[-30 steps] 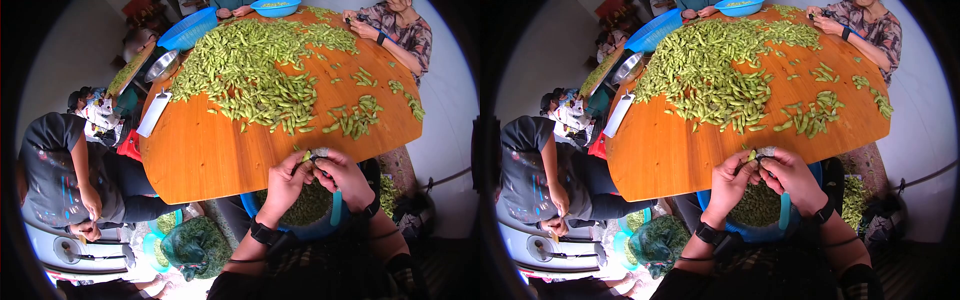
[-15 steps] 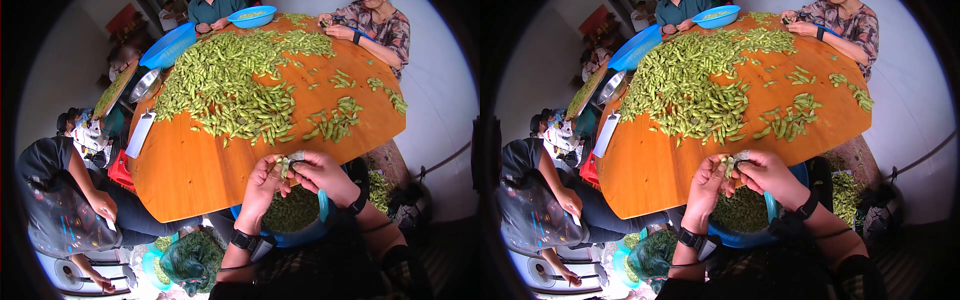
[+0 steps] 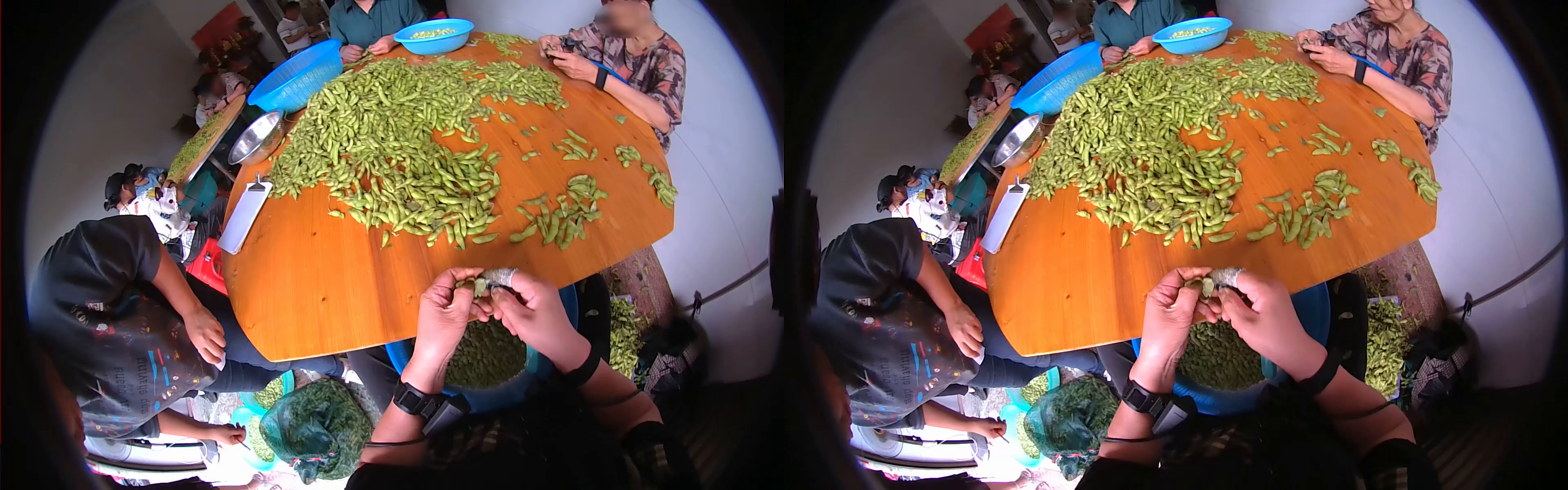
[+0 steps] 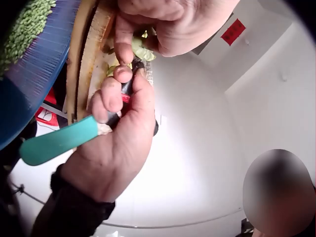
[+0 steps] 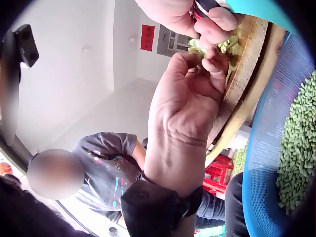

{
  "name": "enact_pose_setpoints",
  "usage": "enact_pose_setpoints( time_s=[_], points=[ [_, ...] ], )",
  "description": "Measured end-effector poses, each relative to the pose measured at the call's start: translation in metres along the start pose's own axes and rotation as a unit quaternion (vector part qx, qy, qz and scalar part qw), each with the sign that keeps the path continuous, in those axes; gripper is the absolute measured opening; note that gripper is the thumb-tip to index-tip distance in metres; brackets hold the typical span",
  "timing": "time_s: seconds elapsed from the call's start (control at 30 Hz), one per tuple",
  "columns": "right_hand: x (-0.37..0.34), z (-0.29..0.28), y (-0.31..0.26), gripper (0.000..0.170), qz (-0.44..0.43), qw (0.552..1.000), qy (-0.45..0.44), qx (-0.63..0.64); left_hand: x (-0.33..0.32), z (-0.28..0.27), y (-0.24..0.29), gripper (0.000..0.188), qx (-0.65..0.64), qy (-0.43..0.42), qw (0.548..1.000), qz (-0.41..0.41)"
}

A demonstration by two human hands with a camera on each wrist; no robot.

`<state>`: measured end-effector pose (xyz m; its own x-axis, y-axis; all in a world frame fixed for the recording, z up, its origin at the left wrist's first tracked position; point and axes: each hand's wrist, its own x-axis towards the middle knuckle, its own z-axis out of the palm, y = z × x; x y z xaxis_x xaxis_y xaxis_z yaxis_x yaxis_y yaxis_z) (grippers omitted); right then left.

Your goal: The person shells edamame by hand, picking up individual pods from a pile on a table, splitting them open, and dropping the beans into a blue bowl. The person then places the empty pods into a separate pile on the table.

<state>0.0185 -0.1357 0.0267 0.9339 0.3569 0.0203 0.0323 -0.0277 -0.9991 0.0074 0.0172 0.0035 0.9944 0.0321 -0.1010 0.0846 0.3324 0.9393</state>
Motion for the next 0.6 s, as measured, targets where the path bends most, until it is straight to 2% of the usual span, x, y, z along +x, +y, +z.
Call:
enact_pose_setpoints(
  time_s=[0.1, 0.17, 0.43, 0.5, 0.57, 0.6],
  points=[
    [-0.002, -0.001, 0.003, 0.014, 0.022, 1.0, -0.007, 0.0, 0.004, -0.007, -0.003, 0.024, -0.025, 0.019, 0.999, -0.019],
    [0.001, -0.004, -0.007, 0.016, 0.094, 0.994, -0.019, 0.051, 0.003, -0.006, 0.0, 0.028, -0.029, 0.021, 0.999, -0.026],
    [0.001, -0.013, -0.013, 0.017, 0.095, 0.988, 0.005, 0.122, -0.005, -0.004, 0.004, 0.03, -0.054, 0.072, 0.996, 0.012],
    [0.002, -0.023, -0.012, 0.016, 0.104, 0.979, 0.003, 0.175, -0.022, -0.001, 0.01, 0.028, 0.047, 0.079, 0.995, 0.024],
    [0.002, -0.032, -0.022, 0.015, 0.109, 0.978, 0.025, 0.174, -0.039, -0.003, 0.006, 0.027, 0.097, 0.055, 0.994, 0.019],
    [0.003, -0.037, -0.023, 0.015, 0.107, 0.977, 0.023, 0.184, -0.045, -0.003, 0.004, 0.027, 0.173, 0.02, 0.984, 0.042]
  ],
)
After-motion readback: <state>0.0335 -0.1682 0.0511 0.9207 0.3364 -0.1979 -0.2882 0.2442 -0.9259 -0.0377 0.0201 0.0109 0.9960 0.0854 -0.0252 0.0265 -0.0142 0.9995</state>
